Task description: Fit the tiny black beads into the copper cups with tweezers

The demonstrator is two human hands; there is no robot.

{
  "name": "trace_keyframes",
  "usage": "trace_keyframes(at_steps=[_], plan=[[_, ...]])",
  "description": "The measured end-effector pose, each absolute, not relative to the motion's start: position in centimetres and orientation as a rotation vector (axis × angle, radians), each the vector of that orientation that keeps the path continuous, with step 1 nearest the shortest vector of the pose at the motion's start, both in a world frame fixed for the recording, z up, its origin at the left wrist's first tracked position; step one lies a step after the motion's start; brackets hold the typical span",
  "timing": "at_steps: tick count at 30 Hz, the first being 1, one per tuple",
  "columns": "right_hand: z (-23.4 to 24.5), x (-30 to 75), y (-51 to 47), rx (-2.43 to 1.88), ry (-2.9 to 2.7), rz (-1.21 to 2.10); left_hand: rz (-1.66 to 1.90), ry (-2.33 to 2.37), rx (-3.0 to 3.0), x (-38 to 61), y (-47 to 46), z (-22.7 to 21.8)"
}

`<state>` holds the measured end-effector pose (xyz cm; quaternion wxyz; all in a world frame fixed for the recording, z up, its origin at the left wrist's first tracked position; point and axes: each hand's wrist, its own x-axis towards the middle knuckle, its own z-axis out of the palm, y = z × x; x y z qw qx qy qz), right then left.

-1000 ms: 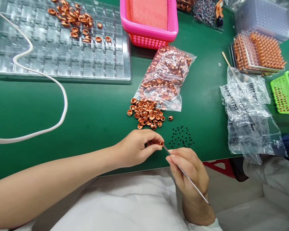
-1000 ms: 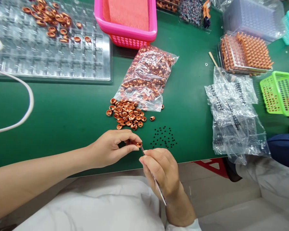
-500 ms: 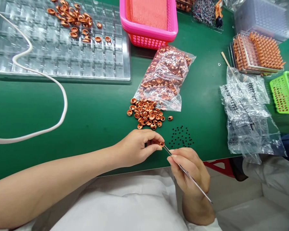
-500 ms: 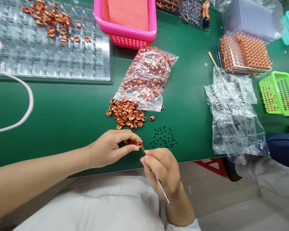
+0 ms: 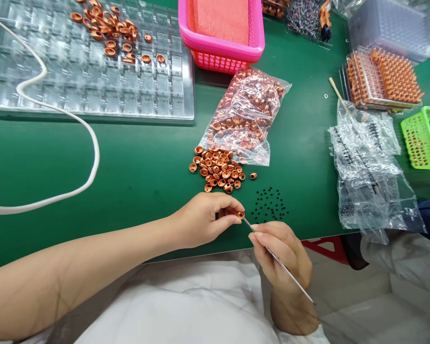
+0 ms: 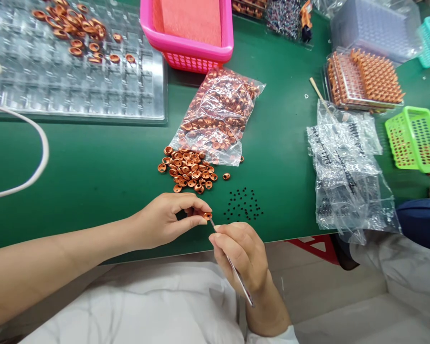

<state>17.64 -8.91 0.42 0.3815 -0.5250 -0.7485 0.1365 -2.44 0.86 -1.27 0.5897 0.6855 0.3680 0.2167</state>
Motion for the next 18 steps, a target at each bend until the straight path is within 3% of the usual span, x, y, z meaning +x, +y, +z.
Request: trace_keyframes(at_steps=[18], plan=[[-0.24, 17.92, -8.67, -1.239, -1.883, 0.364, 0.523, 0.84, 1.609, -2.51, 0.88, -1.24]])
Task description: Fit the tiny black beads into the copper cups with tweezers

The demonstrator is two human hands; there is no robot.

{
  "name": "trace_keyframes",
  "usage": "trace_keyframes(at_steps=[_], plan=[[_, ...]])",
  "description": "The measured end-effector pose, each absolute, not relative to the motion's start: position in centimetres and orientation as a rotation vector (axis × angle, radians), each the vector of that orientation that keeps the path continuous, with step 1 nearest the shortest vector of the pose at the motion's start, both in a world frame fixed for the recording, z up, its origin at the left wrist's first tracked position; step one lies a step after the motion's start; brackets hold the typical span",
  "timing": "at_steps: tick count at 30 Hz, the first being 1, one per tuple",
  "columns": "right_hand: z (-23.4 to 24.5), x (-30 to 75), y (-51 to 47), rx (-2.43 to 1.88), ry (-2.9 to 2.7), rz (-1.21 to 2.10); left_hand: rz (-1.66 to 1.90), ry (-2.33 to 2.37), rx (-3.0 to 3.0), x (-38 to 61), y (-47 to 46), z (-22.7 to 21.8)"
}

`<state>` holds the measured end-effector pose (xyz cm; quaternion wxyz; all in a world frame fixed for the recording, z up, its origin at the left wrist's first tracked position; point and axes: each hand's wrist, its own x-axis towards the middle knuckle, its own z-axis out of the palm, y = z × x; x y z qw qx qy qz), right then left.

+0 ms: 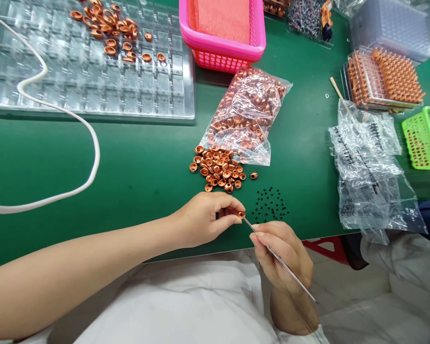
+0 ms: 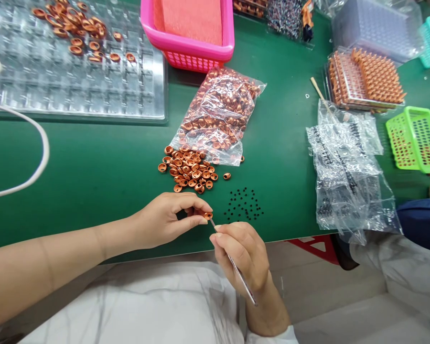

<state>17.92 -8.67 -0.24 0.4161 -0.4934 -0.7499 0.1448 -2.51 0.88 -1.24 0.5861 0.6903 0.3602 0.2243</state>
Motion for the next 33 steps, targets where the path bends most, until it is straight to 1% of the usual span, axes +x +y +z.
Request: trace_keyframes(at_steps=[7, 15, 21, 27, 30, 33], plan=[[-0.2, 17.7, -8.7, -1.273, -1.874, 0.349, 0.585, 0.833, 1.633, -2.3, 0.8, -2.1], [-0.1, 17.5, -8.9, -1.276, -1.984, 0.256, 0.526, 0.847, 1.61, -2.3, 1.0, -1.2], [-0.3, 17.7, -9.2, -1.169, -2.121, 0.231, 0.535, 0.849, 1.658, -2.4, 0.8, -1.7], [-0.7, 17.9, -8.7, -1.016, -2.273, 0.088, 0.669, 0.843, 1.728, -2.4, 0.4, -2.8], [-0.5, 18.0, -8.3, -1.003, -2.278, 0.112, 0.658, 0.848, 1.724, -2.5, 0.4, -2.9], [-0.3, 18.1, -8.2, -1.078, -2.198, 0.21, 0.578, 0.864, 1.687, -2.5, 0.6, -2.3]])
